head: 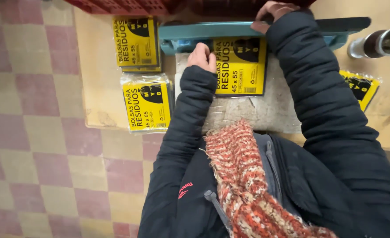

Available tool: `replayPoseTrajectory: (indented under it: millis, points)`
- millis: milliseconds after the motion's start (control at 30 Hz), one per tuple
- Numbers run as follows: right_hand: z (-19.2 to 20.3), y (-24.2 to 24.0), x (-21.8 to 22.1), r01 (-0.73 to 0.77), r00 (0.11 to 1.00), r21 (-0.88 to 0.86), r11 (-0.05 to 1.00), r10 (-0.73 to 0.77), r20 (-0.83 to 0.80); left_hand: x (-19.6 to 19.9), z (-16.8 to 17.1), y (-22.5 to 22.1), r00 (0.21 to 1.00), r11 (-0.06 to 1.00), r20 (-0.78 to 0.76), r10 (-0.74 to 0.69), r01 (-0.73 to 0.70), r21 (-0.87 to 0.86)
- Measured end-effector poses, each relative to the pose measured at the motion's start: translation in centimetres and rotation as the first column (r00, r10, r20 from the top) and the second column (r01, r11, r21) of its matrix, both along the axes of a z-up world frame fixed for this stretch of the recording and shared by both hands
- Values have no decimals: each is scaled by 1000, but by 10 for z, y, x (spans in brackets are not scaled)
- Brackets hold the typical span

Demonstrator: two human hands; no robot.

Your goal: Seal plastic packages containing trash bag rolls using an industrial heat sealer and stack them in crates.

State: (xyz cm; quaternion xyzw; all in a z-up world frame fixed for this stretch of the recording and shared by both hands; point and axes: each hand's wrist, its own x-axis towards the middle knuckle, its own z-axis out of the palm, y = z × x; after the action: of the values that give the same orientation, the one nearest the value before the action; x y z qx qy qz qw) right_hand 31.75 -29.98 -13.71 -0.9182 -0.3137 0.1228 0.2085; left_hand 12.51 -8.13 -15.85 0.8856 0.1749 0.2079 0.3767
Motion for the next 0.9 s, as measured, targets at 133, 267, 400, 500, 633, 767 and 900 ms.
replayPoseTrajectory:
  millis: [133, 267, 400, 500, 633, 767, 900]
  points:
    - [5, 4, 10, -19, 995, -7, 1000, 20, 99, -4, 16, 84, 982, 986, 94, 165, -160, -52]
    - [2, -3, -4, -29, 999, 59, 998, 26, 45, -28, 1, 205, 878, 916, -262, 399, -374, 141]
    - [5, -2, 3, -1, 998, 61, 998, -2, 58, -25, -164, 339, 888, 796, -143, 437, -308, 520]
    - [18, 2, -7, 6, 998, 56, 998, -10, 67, -15, -134, 348, 648, 869, -593, 478, -249, 428]
    - [12, 1, -3, 0, 999, 102, 995, -6, 53, -7, -182, 401, 381, 961, -887, 261, -20, 275]
    - [10, 1, -3, -11, 998, 114, 993, 3, 66, -8, -194, 415, 408, 959, -888, 210, -262, 107]
    - [16, 3, -7, 5, 998, 113, 994, -13, 69, -10, -159, 389, 458, 949, -854, 246, -295, 115]
